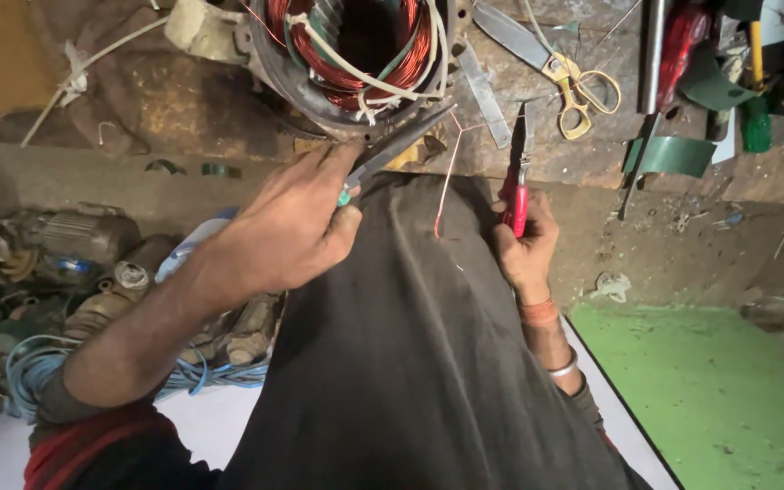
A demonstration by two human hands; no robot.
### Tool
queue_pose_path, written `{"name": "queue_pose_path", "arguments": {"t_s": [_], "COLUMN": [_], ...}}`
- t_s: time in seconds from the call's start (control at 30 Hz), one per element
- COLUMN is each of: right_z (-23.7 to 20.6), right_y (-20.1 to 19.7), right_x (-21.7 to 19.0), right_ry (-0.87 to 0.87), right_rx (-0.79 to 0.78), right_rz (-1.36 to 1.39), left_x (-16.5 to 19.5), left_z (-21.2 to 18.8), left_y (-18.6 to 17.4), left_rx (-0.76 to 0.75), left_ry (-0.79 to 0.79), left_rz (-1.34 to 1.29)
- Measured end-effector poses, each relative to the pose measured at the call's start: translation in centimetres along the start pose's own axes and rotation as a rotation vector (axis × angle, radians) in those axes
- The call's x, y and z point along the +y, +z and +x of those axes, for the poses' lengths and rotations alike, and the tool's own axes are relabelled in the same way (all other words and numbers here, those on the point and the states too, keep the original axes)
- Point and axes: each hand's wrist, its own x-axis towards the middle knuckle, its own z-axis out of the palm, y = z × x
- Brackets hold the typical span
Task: The person works on a motor stator, stripping copper wire insulation with pliers and a knife, then twisting and taping the ends. They also use scissors to cut a white plastic tie and wrap it around the stator.
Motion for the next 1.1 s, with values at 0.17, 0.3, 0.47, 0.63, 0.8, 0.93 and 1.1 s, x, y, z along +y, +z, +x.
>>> {"name": "queue_pose_path", "arguments": {"t_s": [0.17, 0.3, 0.47, 0.63, 0.8, 0.93, 1.1], "right_z": [-0.1, 0.0, -0.4, -0.9, -0.9, -0.1, 0.4], "right_y": [0.1, 0.1, -1.1, -2.6, -2.3, -2.5, -3.3], "right_x": [-0.6, -0.8, -1.0, -2.4, -4.1, -5.1, -5.9], "right_ry": [0.084, 0.090, 0.013, -0.187, -0.175, -0.199, -0.170], "right_rx": [0.027, 0.042, -0.018, -0.203, -0.233, -0.247, -0.279], "right_rz": [0.043, 0.058, 0.040, -0.090, -0.017, -0.018, -0.027], "left_x": [0.0, 0.1, 0.4, 0.7, 0.6, 0.3, -0.3], "left_z": [0.7, 0.8, 0.9, 1.1, 1.2, 1.3, 1.5], "left_y": [-0.1, 0.2, 0.3, 0.1, 0.0, 0.1, 0.4], "left_rx": [0.023, 0.103, 0.074, 0.100, 0.064, 0.053, 0.065], "left_ry": [-0.034, 0.006, -0.033, 0.054, -0.001, -0.018, -0.016], "left_rz": [0.065, 0.212, 0.202, 0.225, 0.212, 0.217, 0.202]}}
